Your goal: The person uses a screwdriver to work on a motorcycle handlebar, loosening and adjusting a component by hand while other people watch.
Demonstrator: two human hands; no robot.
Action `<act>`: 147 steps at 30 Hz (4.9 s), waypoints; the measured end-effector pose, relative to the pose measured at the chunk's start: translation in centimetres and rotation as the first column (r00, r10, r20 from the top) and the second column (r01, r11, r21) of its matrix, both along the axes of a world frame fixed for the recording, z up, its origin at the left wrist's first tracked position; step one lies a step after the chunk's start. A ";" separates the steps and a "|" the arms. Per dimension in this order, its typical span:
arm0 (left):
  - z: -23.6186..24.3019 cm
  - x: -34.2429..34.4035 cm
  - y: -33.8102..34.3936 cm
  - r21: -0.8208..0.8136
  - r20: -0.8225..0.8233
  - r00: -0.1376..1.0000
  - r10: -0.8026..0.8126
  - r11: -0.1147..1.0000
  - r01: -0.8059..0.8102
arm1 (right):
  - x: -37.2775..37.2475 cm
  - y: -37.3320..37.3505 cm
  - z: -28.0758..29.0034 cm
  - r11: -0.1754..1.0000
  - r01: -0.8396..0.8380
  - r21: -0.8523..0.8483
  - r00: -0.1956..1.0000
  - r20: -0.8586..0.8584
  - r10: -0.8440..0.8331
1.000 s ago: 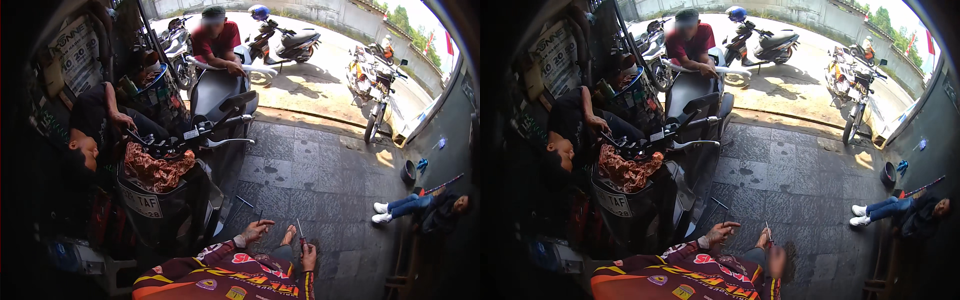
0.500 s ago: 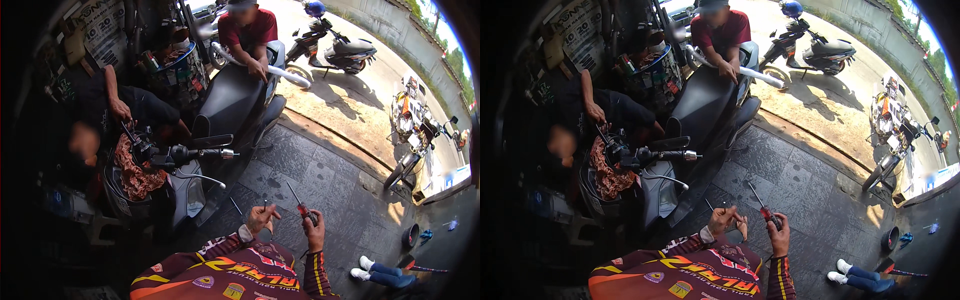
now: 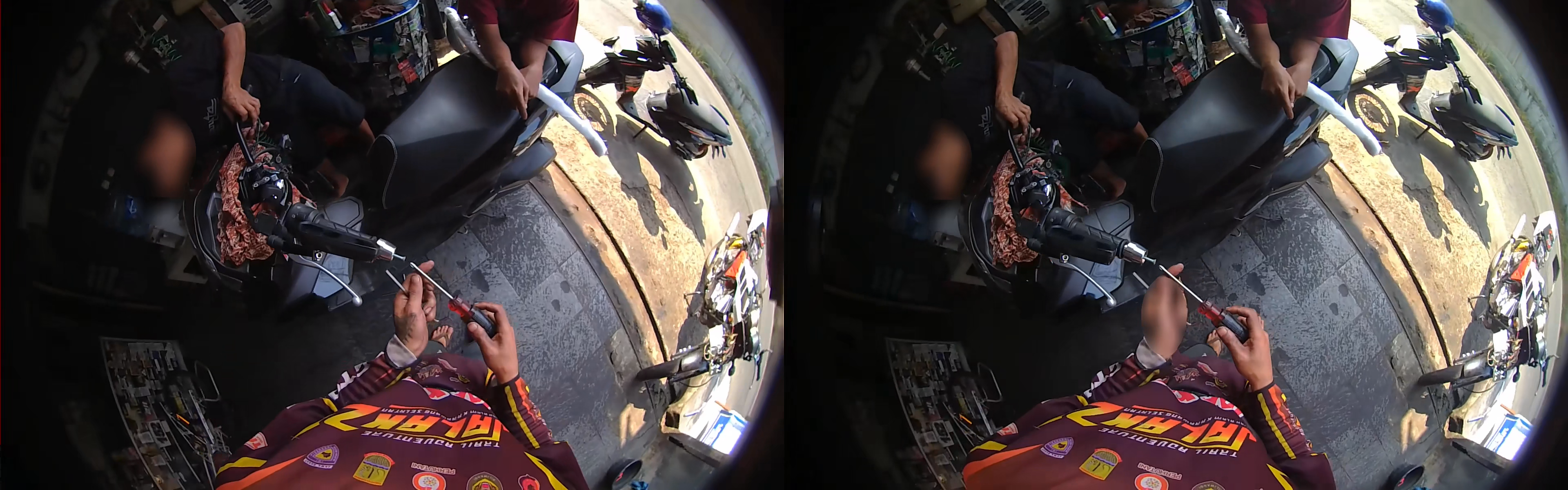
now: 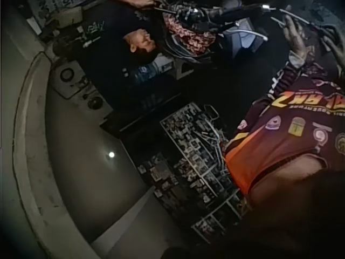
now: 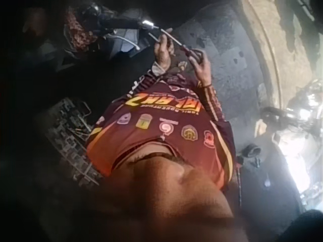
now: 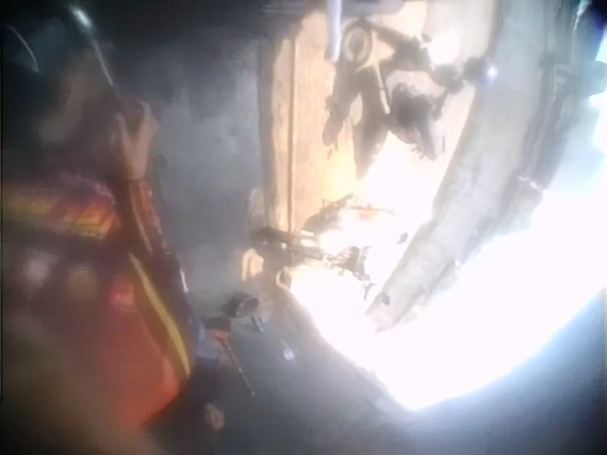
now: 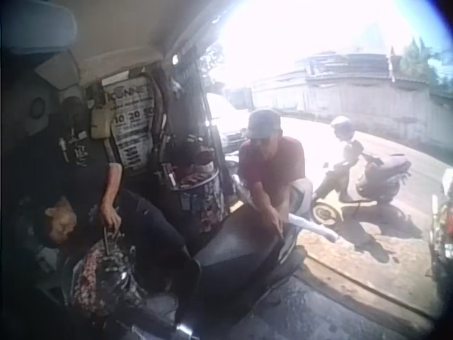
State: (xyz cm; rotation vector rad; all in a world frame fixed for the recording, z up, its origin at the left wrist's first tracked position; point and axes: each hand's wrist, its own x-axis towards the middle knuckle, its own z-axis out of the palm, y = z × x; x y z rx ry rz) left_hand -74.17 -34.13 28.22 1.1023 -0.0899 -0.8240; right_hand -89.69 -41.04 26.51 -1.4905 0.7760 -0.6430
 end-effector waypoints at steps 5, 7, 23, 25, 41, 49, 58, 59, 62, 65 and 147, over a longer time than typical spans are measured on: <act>-0.3 -0.6 -1.7 0.011 -0.014 0.990 0.143 0.990 -0.143 | 0.3 -4.2 -0.5 0.965 -0.196 0.176 0.977 -0.053 0.208; -0.4 -1.0 -2.1 0.025 0.001 0.981 0.194 0.981 -0.194 | 0.4 -5.2 -0.7 0.975 -0.221 -0.030 0.971 -0.097 0.218; -0.5 -1.3 -3.3 0.043 0.013 0.953 0.302 0.952 -0.302 | 1.7 -7.6 -0.6 0.926 -0.374 0.051 0.926 -0.026 0.376; -0.5 -1.3 -3.2 0.030 0.008 0.956 0.294 0.955 -0.294 | 1.9 -7.4 -0.8 0.932 -0.321 -0.167 0.944 0.017 0.328; -1.7 -1.2 -3.1 0.018 0.054 0.958 0.281 0.959 -0.282 | 1.7 -7.9 0.4 0.790 -0.491 -0.367 0.871 -0.210 0.443; -1.3 3.2 -1.8 -0.089 0.024 0.917 0.399 0.914 -0.395 | 2.5 -8.0 -0.7 0.712 -0.510 -0.484 0.860 -0.271 0.432; -2.2 3.3 -1.5 -0.138 -0.019 0.925 0.380 0.915 -0.379 | 3.0 -8.5 -0.1 0.733 -0.579 0.358 0.804 0.098 0.587; -2.1 3.0 -1.5 -0.154 -0.031 0.942 0.334 0.930 -0.334 | 3.0 -8.7 0.2 0.720 -0.578 0.384 0.802 0.102 0.589; -2.2 1.3 -1.6 -0.179 -0.062 0.987 0.146 0.972 -0.155 | 3.4 -9.4 0.7 0.759 -0.554 0.342 0.811 0.017 0.584; -2.3 -0.5 -1.9 -0.120 0.005 0.998 0.061 0.991 -0.060 | 3.5 -10.1 1.1 0.759 -0.567 0.320 0.781 -0.086 0.619; -0.6 7.5 -1.9 0.010 0.109 0.837 0.535 0.842 -0.540 | 5.8 -7.8 3.8 0.642 -0.732 0.225 0.666 0.045 0.744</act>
